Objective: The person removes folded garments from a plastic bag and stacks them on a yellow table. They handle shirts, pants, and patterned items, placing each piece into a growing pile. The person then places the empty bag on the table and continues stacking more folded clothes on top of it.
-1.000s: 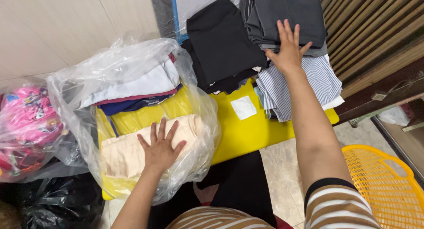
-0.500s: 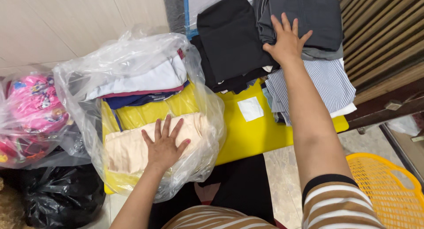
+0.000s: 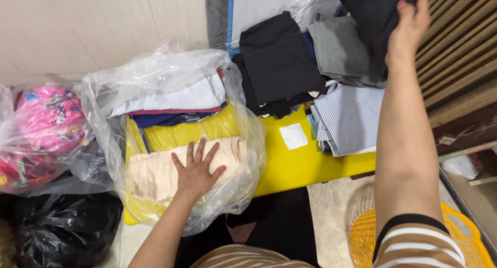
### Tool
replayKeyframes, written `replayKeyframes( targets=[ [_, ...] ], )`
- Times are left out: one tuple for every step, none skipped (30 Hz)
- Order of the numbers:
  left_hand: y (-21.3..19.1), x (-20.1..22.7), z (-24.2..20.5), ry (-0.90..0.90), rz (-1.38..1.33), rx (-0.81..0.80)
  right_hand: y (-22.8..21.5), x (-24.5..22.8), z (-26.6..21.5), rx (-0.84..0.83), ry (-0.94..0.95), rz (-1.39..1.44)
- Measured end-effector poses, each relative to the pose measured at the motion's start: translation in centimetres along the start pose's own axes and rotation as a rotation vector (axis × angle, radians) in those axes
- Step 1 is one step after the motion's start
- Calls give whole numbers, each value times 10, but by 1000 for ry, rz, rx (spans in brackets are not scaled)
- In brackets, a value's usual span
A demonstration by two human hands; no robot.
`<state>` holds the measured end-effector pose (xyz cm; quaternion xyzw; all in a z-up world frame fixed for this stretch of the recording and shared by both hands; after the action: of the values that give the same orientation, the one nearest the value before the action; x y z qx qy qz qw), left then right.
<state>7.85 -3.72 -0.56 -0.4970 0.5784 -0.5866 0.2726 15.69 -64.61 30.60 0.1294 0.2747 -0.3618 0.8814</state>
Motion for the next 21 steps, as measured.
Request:
replayKeyframes(
  targets=[
    [2,-1,3,6,-11,13,3,-23,2,-24,-12,30],
    [4,-3,4,8,-21,25,9,-48,0,-49,-21,62],
    [9,-6,7,7,-62,14,16,-76,-3,-73,-30,92],
    [12,-9,11,-1,-103,4,26,-103,-9,-109,-25,215],
    [15,-12,18,-8,-143,-4,38,-132,-17,-144,-19,339],
    [7,-16,22,-5,-293,98,54,-158,-28,-185,-1,469],
    [-3,-21,28,-5,-440,204,74,-180,-39,-276,79,570],
    [-11,-22,31,65,-736,288,95,-200,-56,-370,175,676],
    [-21,-24,34,133,-1030,385,117,-217,-77,-442,244,760],
    [-13,-17,41,205,-1476,216,135,-234,-101,-508,321,839],
    [-9,-9,40,274,-1919,38,153,-248,-127,-553,370,897],
    [-19,-4,29,433,-2152,-56,172,-256,-155,-556,451,968],
    [-33,0,13,606,-2376,-149,188,-263,-183,-554,535,1038],
    [-54,0,-3,818,-2578,-251,205,-263,-211,-491,656,1088],
    [-58,-14,-14,683,-2565,-110,220,-262,-239,-414,775,1138],
    [-63,-32,-31,552,-2539,27,231,-257,-270,-318,909,1152],
    [-67,-50,-48,424,-2503,161,238,-260,-300,-312,923,1105],
    [-75,-65,-62,335,-2443,262,241,-262,-326,-310,932,1059],
    [-82,-81,-76,247,-2378,359,245,-260,-350,-308,1011,1042],
    [-87,-97,-88,157,-2310,457,249,-257,-373,-310,1091,1023],
    [-90,-107,-95,68,-2253,467,251,-254,-388,-340,1142,1006]
  ],
)
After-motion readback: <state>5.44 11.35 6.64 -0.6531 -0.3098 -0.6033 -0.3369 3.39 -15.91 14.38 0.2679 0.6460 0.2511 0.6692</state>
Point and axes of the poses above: each hand's wrist, its own z-axis towards the middle knuckle, its own y-axis out of the palm, x = y × z, the point moved 9 cm from there along z, towards the middle knuckle, and after that the axes turned 2 degrees about -z, right-handed, at the moved point
